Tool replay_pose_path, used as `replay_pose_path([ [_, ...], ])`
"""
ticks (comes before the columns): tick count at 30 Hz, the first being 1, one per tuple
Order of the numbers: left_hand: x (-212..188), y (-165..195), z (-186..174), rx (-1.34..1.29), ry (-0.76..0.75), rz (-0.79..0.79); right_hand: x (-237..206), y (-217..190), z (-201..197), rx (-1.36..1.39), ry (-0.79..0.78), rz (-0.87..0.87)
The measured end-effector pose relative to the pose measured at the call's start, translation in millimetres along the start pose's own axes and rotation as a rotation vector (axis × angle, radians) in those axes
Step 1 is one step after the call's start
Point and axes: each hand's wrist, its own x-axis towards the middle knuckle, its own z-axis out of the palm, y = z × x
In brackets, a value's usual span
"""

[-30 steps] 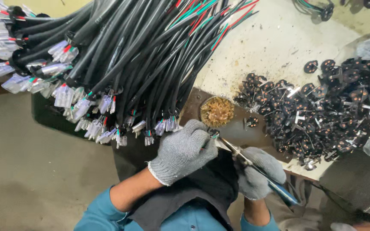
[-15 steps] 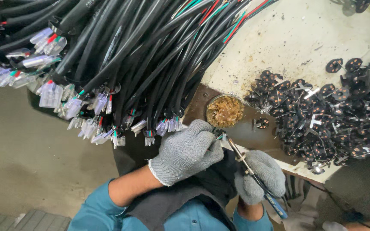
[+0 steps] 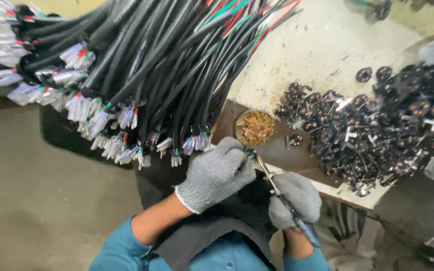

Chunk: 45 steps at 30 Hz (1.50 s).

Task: The person repeatedly picks a black wire with exposed red and green conductors, aligns the ends, and crimps a small black plastic connector onto them using pliers. The finished assemblies are placed into a green bin on the left. The process is repeated for multiple wires throughout the clip.

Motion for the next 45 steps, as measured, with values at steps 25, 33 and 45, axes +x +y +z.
replay_pose_path([
  [25,-9.3,-1.3,3.4,0.073,0.083,0.074,-17.8,13.1,-0.7,0.643,0.338,0.365],
  [33,-6.9,1.1,-1.8,0.051,0.062,0.039,-7.9,24.1,1.5,-0.275,0.326,0.130],
  [45,-3.0,2.8,-2.9,0.068,0.053,0.010,-21.2,14.4,-11.5,1.280,0.340,0.184],
])
